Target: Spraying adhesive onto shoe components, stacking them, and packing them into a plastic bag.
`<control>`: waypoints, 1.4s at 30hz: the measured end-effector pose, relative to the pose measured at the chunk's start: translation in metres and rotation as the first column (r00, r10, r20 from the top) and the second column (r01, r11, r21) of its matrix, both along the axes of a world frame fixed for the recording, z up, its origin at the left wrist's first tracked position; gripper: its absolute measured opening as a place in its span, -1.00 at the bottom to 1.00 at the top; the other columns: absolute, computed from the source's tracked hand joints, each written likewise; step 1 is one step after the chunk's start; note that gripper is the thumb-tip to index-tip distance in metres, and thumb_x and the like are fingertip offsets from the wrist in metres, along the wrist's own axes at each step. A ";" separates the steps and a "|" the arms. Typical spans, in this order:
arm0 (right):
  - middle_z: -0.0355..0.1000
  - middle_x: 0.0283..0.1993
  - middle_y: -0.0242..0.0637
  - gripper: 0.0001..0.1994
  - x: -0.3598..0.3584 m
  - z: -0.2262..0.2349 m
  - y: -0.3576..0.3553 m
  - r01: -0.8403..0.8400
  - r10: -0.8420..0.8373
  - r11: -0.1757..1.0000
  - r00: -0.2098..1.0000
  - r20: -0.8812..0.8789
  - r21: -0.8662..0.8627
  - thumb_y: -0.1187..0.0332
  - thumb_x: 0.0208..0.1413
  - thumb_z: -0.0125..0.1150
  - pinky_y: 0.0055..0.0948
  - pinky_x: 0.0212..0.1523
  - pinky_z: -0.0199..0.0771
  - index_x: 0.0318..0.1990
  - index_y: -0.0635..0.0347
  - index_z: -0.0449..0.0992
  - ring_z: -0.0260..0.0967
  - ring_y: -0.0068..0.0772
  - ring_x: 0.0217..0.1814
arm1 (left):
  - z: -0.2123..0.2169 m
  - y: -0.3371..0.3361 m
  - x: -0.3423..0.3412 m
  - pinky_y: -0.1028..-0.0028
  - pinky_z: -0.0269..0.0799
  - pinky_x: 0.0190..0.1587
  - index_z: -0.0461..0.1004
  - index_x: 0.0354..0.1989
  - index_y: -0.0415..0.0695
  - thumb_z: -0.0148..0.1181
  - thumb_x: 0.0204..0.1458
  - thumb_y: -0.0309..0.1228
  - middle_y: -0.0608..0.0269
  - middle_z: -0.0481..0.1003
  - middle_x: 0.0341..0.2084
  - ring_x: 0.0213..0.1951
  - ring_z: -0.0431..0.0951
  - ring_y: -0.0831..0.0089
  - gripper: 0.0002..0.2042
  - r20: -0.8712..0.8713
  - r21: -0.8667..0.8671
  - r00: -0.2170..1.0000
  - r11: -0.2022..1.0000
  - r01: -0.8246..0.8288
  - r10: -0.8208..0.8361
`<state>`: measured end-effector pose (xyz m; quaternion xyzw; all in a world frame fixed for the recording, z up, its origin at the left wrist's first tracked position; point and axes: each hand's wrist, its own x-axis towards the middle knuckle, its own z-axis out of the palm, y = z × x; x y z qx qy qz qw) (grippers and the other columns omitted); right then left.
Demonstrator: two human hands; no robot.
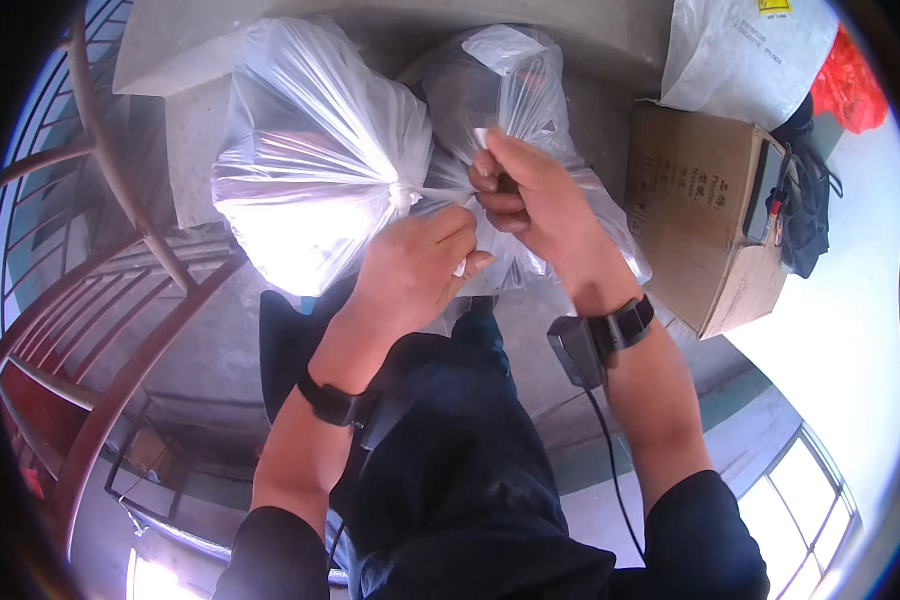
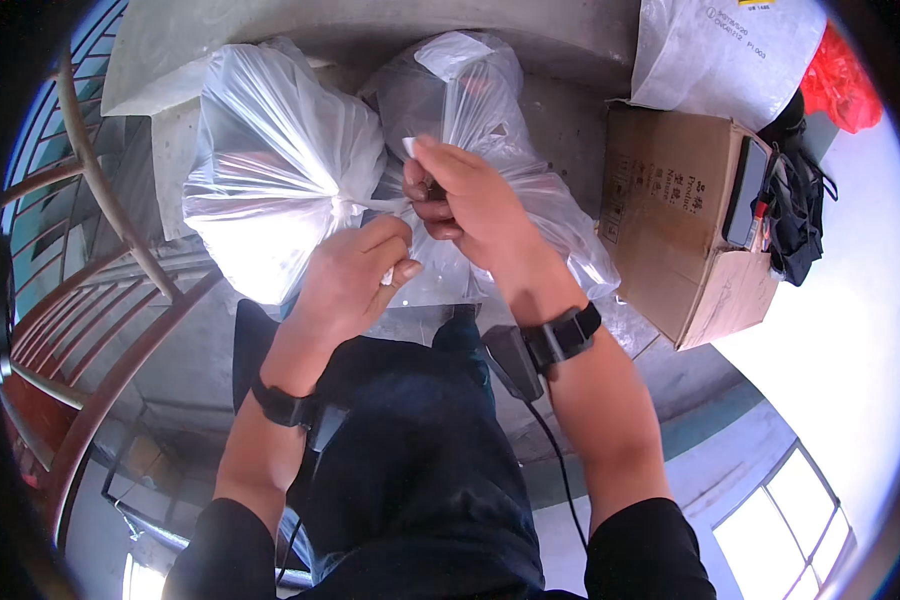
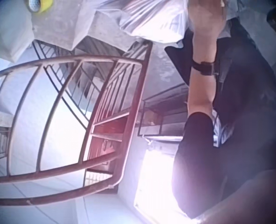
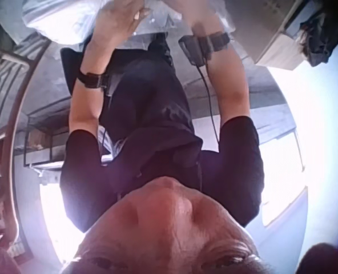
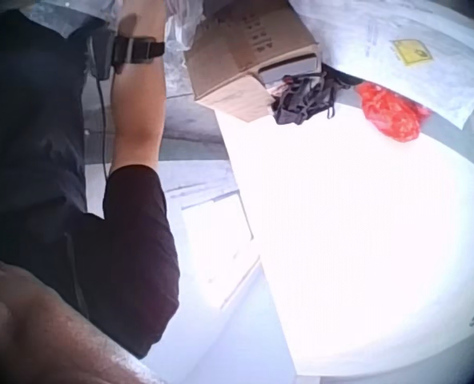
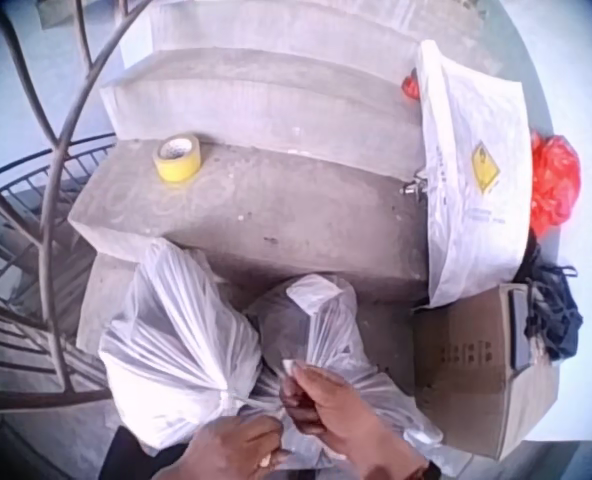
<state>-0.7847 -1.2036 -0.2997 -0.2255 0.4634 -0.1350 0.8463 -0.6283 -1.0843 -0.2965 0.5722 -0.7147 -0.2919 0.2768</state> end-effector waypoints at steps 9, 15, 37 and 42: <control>0.17 -0.64 -0.57 -0.51 0.017 -0.052 -0.046 -0.532 0.275 0.733 0.801 -0.532 -0.424 -0.05 0.31 0.10 -0.51 -0.57 -0.08 -0.58 0.07 0.34 -0.04 -0.72 -0.62 | -0.022 0.031 -0.014 0.19 0.41 -0.32 0.38 -0.29 -0.24 0.11 0.30 -0.33 0.11 0.40 -0.32 -0.34 0.49 -0.06 -0.79 -0.224 0.411 0.942 0.900 -0.142 0.251; 0.33 -0.55 -0.48 -0.60 -0.002 -0.034 -0.042 -0.596 0.320 0.608 0.789 -0.525 -0.524 0.03 0.28 0.21 -0.49 -0.45 0.23 -0.38 0.23 0.51 0.22 -0.60 -0.51 | -0.010 0.033 -0.013 0.34 0.38 -0.29 0.39 -0.31 -0.26 0.09 0.33 -0.37 0.09 0.37 -0.39 -0.38 0.44 0.11 -0.79 -0.546 0.267 0.793 0.953 -0.143 0.272; 0.26 -0.54 -0.64 -0.74 -0.026 -0.027 0.046 0.099 -0.179 0.850 0.978 -0.107 -0.517 0.22 0.35 0.23 -0.65 -0.47 0.05 -0.18 0.27 0.65 0.04 -0.84 -0.47 | -0.024 -0.033 -0.030 0.25 0.52 -0.29 0.67 -0.30 -0.09 0.30 0.07 -0.38 0.31 0.56 -0.32 -0.27 0.62 0.19 -0.90 0.010 0.082 0.944 0.941 -0.328 0.328; 0.31 -0.37 -0.50 -0.68 -0.023 -0.025 0.048 0.251 -0.269 0.913 0.963 -0.011 -0.321 0.13 0.45 0.04 -0.53 -0.35 0.26 -0.01 0.21 0.53 0.19 -0.70 -0.38 | -0.040 -0.030 -0.024 0.24 0.47 -0.31 0.63 -0.34 -0.13 0.29 0.09 -0.40 0.24 0.53 -0.40 -0.30 0.59 0.13 -0.92 -0.147 0.036 0.913 0.924 -0.380 0.381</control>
